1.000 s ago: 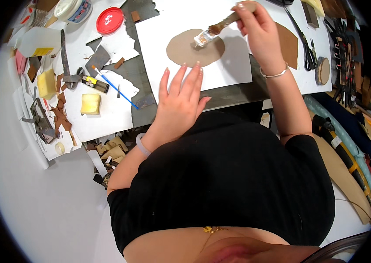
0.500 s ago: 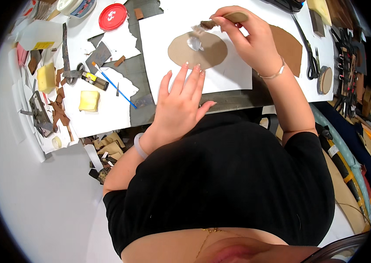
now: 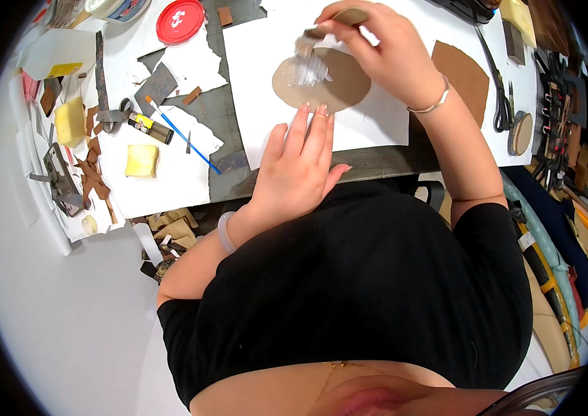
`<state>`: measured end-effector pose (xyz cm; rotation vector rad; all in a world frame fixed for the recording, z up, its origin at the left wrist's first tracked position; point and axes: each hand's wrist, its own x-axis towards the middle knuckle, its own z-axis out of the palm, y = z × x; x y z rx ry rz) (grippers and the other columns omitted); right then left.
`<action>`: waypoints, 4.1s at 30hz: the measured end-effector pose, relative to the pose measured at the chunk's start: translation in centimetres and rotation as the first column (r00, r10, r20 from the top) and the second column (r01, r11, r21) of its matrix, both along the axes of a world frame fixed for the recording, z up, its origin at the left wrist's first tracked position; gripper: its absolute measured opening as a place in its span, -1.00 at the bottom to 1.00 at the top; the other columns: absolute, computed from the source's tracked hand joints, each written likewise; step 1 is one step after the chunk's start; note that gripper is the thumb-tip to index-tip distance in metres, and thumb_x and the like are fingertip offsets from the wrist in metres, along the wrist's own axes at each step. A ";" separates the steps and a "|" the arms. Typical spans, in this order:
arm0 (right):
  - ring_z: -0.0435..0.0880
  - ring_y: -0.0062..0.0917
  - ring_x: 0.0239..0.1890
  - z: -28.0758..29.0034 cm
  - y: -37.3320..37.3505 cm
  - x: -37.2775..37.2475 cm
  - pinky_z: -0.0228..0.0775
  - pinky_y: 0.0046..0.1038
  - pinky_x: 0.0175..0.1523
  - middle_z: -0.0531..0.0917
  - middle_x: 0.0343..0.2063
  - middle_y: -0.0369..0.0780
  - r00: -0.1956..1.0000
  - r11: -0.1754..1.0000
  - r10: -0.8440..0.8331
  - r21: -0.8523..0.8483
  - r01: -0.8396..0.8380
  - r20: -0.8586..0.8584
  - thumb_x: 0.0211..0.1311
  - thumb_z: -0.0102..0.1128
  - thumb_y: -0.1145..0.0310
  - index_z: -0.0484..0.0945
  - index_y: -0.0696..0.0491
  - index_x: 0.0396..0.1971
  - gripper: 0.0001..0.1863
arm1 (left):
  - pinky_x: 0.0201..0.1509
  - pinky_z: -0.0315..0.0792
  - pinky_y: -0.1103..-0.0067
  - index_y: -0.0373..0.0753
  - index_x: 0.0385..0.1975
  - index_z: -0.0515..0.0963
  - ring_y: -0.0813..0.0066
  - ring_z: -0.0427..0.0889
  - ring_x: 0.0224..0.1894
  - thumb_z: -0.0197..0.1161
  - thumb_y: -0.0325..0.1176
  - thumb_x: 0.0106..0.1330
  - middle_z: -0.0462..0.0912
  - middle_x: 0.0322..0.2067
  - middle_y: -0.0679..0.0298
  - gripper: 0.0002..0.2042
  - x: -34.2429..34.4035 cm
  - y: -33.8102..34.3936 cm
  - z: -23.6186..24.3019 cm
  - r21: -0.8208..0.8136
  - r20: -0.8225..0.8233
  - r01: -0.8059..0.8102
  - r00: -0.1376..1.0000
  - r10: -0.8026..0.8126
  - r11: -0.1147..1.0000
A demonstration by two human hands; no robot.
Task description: The person applies white adhesive to a circular piece of material, presses it onto a brown leather sheet, and uses a sponge to smooth the surface. They then iron the bonded piece and trim the excess leather around the circle using scissors.
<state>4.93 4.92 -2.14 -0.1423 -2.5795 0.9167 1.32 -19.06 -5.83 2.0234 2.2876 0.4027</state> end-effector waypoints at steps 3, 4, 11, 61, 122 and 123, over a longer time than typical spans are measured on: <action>0.71 -0.46 -0.31 0.3 -0.3 0.8 0.53 -0.46 -0.11 0.77 -0.29 -0.25 1.000 0.991 0.001 -0.136 0.002 0.022 0.39 0.30 0.35 0.70 0.06 -0.15 -0.85 | 0.23 0.32 0.28 -0.38 0.22 0.55 0.11 0.45 0.31 0.36 0.06 0.27 0.54 0.25 0.07 -0.32 0.0 0.1 -0.1 0.003 -0.003 -0.006 1.000 0.006 1.000; 0.70 -0.41 -0.36 0.1 -0.7 1.0 0.52 -0.42 -0.17 0.76 -0.33 -0.24 0.997 0.989 0.068 -0.130 -0.064 0.022 0.39 0.29 0.31 0.70 0.04 -0.16 -0.85 | 0.22 0.32 0.28 -0.38 0.21 0.55 0.11 0.45 0.31 0.36 0.07 0.27 0.55 0.25 0.07 -0.32 0.1 0.2 0.0 -0.006 -0.002 -0.006 1.000 0.006 1.000; 0.62 -0.40 -0.48 -0.1 0.7 2.4 0.47 -0.43 -0.26 0.73 -0.41 -0.22 0.996 0.996 -0.069 -0.058 0.066 -0.054 0.35 0.33 0.29 0.71 0.01 -0.18 -0.85 | 0.21 0.34 0.30 -0.39 0.20 0.56 0.12 0.46 0.30 0.36 0.07 0.27 0.54 0.24 0.05 -0.33 0.0 0.3 0.2 -0.011 0.001 0.000 1.000 0.000 1.000; 0.62 -0.61 -0.36 8.9 0.4 -6.1 0.45 -0.58 -0.19 0.68 -0.37 -0.27 0.877 0.724 -0.459 -0.633 0.275 -0.145 0.46 0.23 0.39 0.59 0.12 -0.26 -0.88 | 0.34 0.20 0.21 -0.30 0.15 0.57 0.26 0.45 0.38 0.34 -0.08 0.30 0.50 0.30 0.09 -0.48 -0.4 -1.4 -1.3 0.233 0.128 -0.013 0.992 -0.017 0.972; 0.63 -0.39 -0.32 1.7 -2.6 9.7 0.38 -0.40 -0.07 0.71 -0.35 -0.29 0.998 0.971 -0.054 0.232 0.055 -0.010 0.14 0.37 0.51 0.64 0.00 -0.13 -0.72 | 0.22 0.24 0.39 -0.22 0.19 0.58 0.32 0.54 0.30 0.36 -0.16 0.29 0.57 0.24 0.13 -0.51 -0.1 -0.4 -1.7 0.163 0.034 0.000 0.999 -0.005 0.987; 0.64 -0.40 -0.31 2.1 -3.3 9.8 0.37 -0.40 -0.05 0.71 -0.35 -0.30 0.993 0.977 0.036 0.207 -0.059 0.115 0.13 0.37 0.50 0.63 -0.01 -0.13 -0.72 | 0.22 0.24 0.39 -0.22 0.19 0.58 0.31 0.54 0.29 0.36 -0.16 0.29 0.57 0.24 0.13 -0.51 -0.1 -0.4 -1.7 0.163 0.036 0.001 0.999 -0.007 0.987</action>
